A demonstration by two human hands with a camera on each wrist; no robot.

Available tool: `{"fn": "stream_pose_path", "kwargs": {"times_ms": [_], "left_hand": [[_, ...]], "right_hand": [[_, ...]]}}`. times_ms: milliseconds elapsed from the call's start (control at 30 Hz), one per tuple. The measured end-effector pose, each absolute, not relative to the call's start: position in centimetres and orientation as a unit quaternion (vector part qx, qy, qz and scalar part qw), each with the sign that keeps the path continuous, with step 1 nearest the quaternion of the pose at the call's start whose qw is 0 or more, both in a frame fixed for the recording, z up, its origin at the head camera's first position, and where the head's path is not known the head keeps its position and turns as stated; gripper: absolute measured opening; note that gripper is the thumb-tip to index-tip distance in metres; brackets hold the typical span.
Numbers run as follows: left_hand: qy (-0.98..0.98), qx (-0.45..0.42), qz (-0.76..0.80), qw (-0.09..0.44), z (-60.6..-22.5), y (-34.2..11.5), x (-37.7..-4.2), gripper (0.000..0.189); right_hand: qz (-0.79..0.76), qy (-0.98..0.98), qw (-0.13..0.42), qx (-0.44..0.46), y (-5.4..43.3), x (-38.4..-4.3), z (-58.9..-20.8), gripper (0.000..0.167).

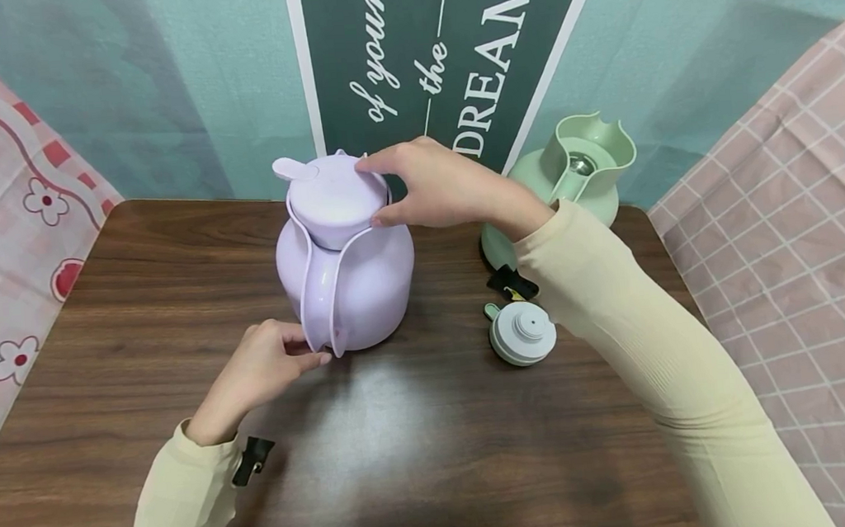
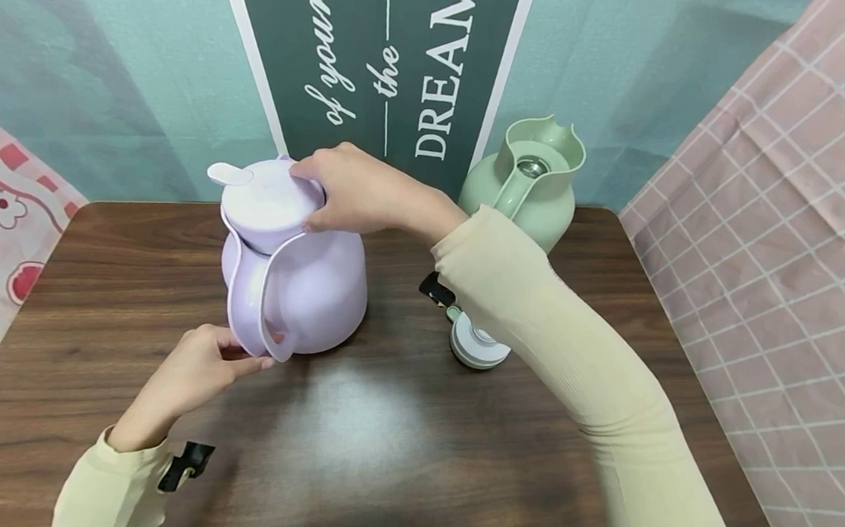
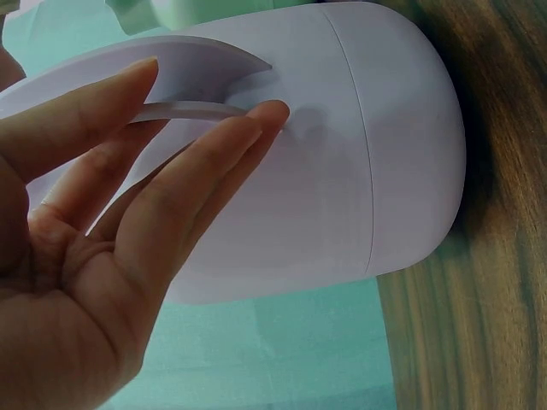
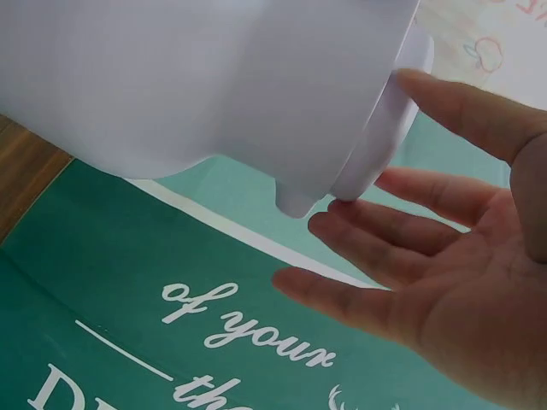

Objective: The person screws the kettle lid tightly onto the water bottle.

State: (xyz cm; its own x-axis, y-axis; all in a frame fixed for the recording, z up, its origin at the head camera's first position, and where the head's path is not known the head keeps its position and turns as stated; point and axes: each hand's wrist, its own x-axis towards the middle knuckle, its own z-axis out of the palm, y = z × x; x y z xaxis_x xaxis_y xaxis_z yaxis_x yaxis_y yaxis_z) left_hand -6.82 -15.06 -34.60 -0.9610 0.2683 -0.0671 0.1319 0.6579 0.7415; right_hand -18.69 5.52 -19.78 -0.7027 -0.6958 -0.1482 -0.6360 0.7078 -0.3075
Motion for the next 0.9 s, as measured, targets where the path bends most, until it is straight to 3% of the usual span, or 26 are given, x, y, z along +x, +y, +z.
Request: {"fn": "stream_pose_path", "kwargs": {"times_ms": [500,733,900], "left_hand": [[0.905,0.111,0.402,0.084,-34.6,-15.1,-6.8,0.004],[0.905,0.111,0.403,0.081,-34.6,-15.1,-6.7,0.006],[0.905,0.111,0.402,0.082,-34.6,-15.0,-6.7,0.006]], "right_hand": [[-0.146,0.922,0.052,-0.354,5.7,-17.2,-19.6,0.024],[-0.144,0.934,0.090,-0.315,5.7,-17.8,-19.4,0.045],[-0.121,0.927,0.118,-0.336,5.8,-18.6,-19.6,0.058]]}}
